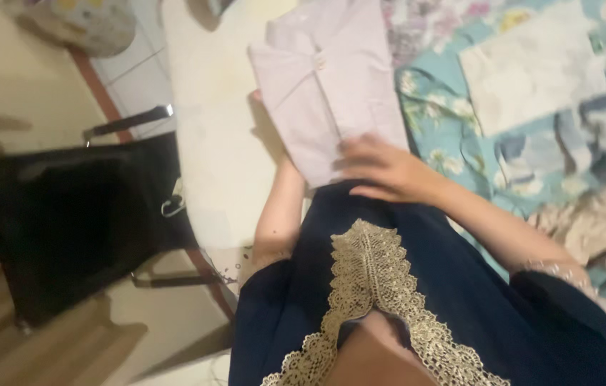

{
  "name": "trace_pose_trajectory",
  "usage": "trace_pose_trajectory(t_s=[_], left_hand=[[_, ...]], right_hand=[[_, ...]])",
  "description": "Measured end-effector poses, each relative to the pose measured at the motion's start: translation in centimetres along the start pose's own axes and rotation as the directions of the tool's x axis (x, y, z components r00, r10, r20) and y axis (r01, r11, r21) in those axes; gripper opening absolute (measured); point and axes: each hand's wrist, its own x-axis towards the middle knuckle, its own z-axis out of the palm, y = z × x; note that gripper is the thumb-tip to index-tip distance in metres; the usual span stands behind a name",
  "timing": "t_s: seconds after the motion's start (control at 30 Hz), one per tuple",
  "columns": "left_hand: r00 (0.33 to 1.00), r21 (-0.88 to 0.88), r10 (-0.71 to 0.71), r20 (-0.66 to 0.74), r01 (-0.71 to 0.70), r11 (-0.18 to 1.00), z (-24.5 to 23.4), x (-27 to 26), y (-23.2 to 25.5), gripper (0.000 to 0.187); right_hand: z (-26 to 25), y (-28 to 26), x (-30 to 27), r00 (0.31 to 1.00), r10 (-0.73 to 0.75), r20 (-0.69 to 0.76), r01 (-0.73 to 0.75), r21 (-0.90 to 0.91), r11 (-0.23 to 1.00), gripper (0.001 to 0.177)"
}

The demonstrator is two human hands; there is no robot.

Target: The person irons a light pink button-up shirt on an ironing board, smoothing the fabric and moving the iron across the surface. After finishing the shirt, the person folds it and places it on a nearby bed. The person then picks up a beige patterned garment and begins ironing it.

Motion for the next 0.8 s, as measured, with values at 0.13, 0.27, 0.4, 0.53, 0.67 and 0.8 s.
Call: trace_pose_trajectory(t_s=[0.13, 0.27, 0.4, 0.53, 0.67, 0.8], left_hand=[[0.969, -0.159, -0.111, 0.222, 0.148, 0.976, 9.1, 1.4, -2.0, 0.1], [0.885, -0.068, -0.321, 0.337, 0.363, 0.929, 14.2, 1.0, -7.8, 0.104], [0.765, 0.099, -0.537, 0.356, 0.54, 0.836, 16.7, 0.5, -13.1, 0.098], [0.597, 0.19, -0.707, 0.38, 0.698, 0.691, 19.9, 1.3, -16.9, 0.096], [0.471, 0.351, -0.77, 0.429, 0.699, 0.623, 23.4, 4.3, -18.7, 0.094], [0.532, 0.532, -0.735, 0.42, 0.512, 0.674, 27.3, 10.9, -20.0, 0.09]], right_hand=[[1.3, -2.1, -8.5, 0.545, 0.462, -0.7, -0.572, 0.093, 0.815, 0.076], [1.9, -1.6, -16.9, 0.153, 0.906, -0.395, -0.385, 0.821, 0.423, 0.087], [5.4, -2.4, -22.5, 0.105, 0.954, -0.281, -0.064, 0.955, 0.289, 0.086], [7.9, -2.0, -25.7, -0.013, 0.936, -0.352, 0.142, 0.926, 0.35, 0.091], [7.9, 0.8, -27.1, -0.06, 0.922, -0.381, 0.194, 0.902, 0.386, 0.096], [4.8, 5.9, -27.6, -0.11, 0.844, -0.525, 0.108, 0.838, 0.535, 0.096]])
